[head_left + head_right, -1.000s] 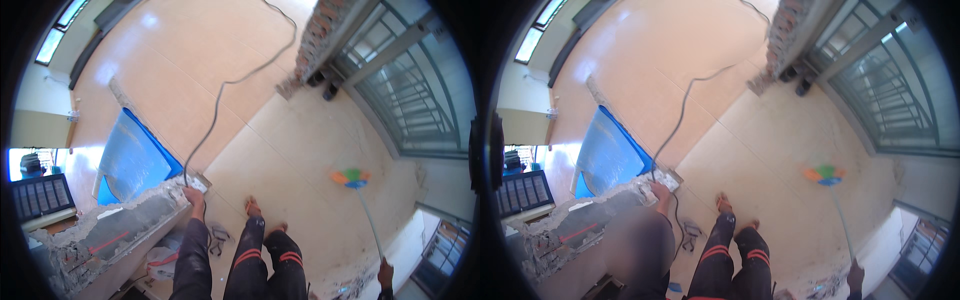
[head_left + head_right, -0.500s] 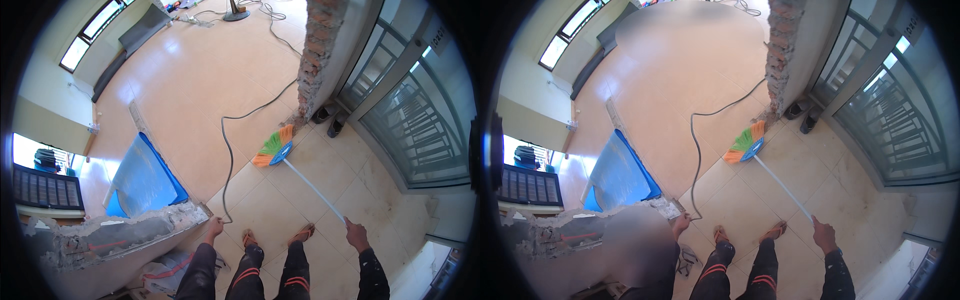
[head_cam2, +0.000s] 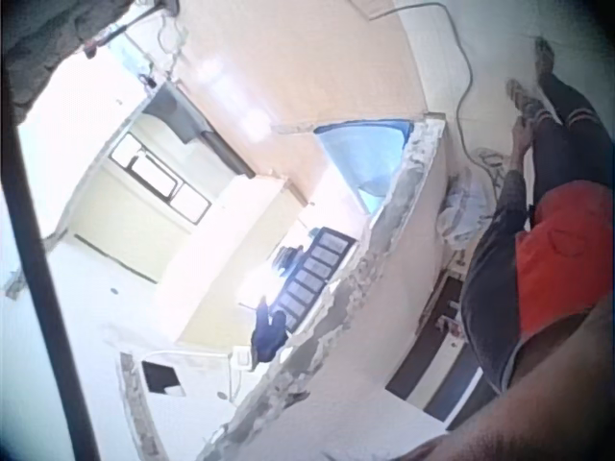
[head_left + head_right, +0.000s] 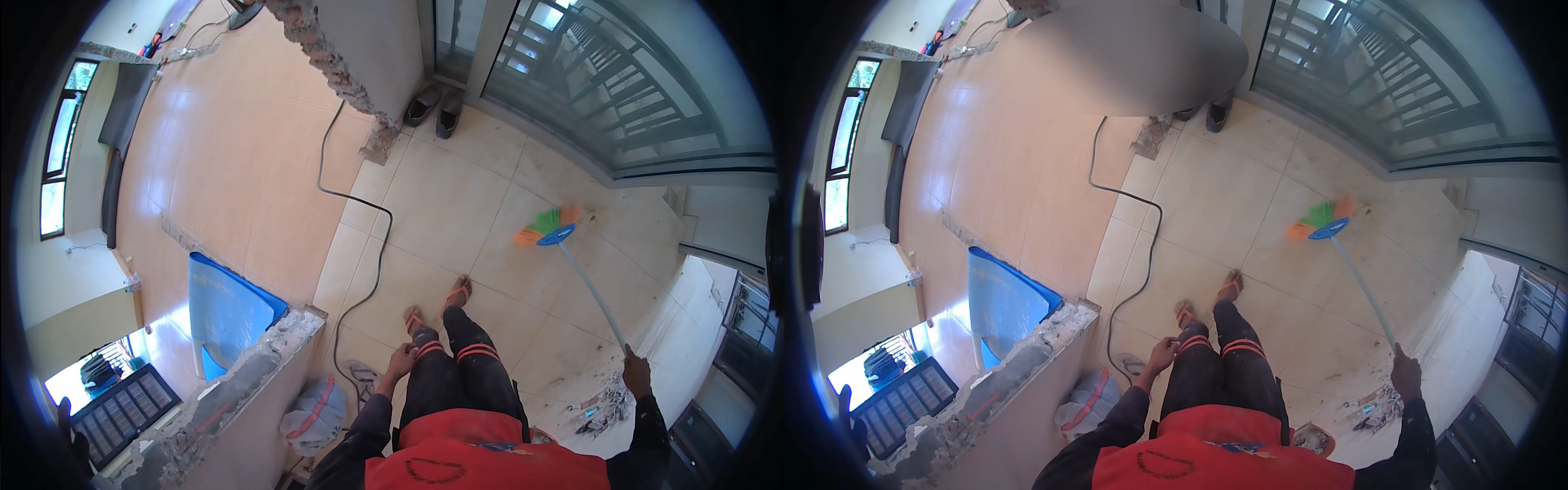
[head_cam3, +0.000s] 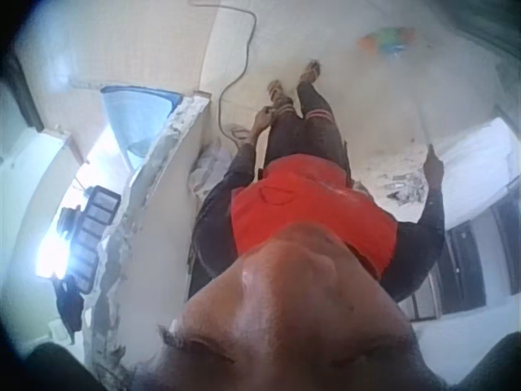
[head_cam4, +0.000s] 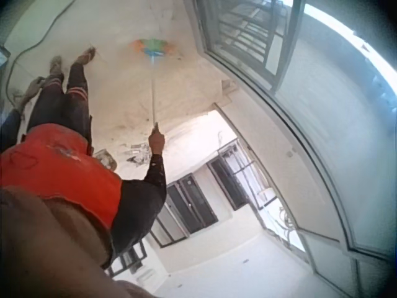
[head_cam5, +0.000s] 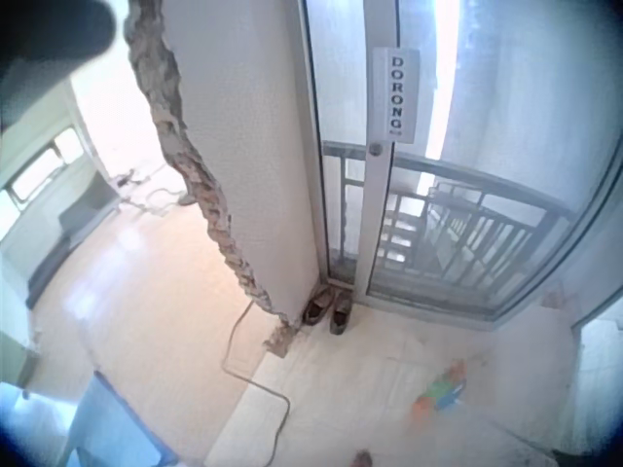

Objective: The person sweeps debris on a tiled floor using a broom, gathering dust and small pieces into a pile. They move a dustpan to collect some debris and continue sweeping around a staircase and near a doorway.

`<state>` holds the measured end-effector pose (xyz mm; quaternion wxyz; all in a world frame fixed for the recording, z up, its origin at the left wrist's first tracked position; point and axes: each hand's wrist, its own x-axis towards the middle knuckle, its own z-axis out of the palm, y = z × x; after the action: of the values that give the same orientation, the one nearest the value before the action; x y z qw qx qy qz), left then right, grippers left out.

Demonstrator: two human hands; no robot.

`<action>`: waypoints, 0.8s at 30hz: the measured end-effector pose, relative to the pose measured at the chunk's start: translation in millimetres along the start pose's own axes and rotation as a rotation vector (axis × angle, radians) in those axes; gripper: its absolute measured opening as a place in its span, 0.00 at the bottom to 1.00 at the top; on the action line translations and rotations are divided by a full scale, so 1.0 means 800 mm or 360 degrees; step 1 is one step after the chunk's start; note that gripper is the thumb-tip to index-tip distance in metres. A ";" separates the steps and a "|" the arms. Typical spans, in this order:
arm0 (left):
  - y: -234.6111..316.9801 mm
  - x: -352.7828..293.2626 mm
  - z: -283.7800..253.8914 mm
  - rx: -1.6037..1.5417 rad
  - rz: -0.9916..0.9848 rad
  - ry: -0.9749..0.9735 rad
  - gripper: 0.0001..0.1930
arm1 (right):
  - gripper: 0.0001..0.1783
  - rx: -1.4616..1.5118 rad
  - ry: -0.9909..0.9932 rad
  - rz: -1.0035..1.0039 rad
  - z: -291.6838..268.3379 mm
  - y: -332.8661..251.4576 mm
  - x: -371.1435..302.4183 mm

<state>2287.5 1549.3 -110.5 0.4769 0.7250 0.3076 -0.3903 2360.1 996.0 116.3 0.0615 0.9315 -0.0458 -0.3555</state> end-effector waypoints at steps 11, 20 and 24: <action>0.075 0.028 -0.079 -0.0381 -0.0256 0.0197 0.14 | 0.20 0.0226 0.0192 -0.0284 -0.103 -0.228 0.228; 0.202 0.119 -0.141 -0.0033 -0.0059 0.0274 0.15 | 0.25 0.0201 -0.0091 0.0224 -0.052 -0.072 0.147; 0.286 0.190 -0.125 0.0518 0.0277 0.0341 0.14 | 0.24 0.0242 -0.0349 0.0463 -0.033 -0.037 0.079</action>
<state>2578.9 1572.3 -113.9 0.3501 0.8536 0.2257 -0.3128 2425.9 1019.3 89.9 0.0364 0.8727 -0.2132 -0.4378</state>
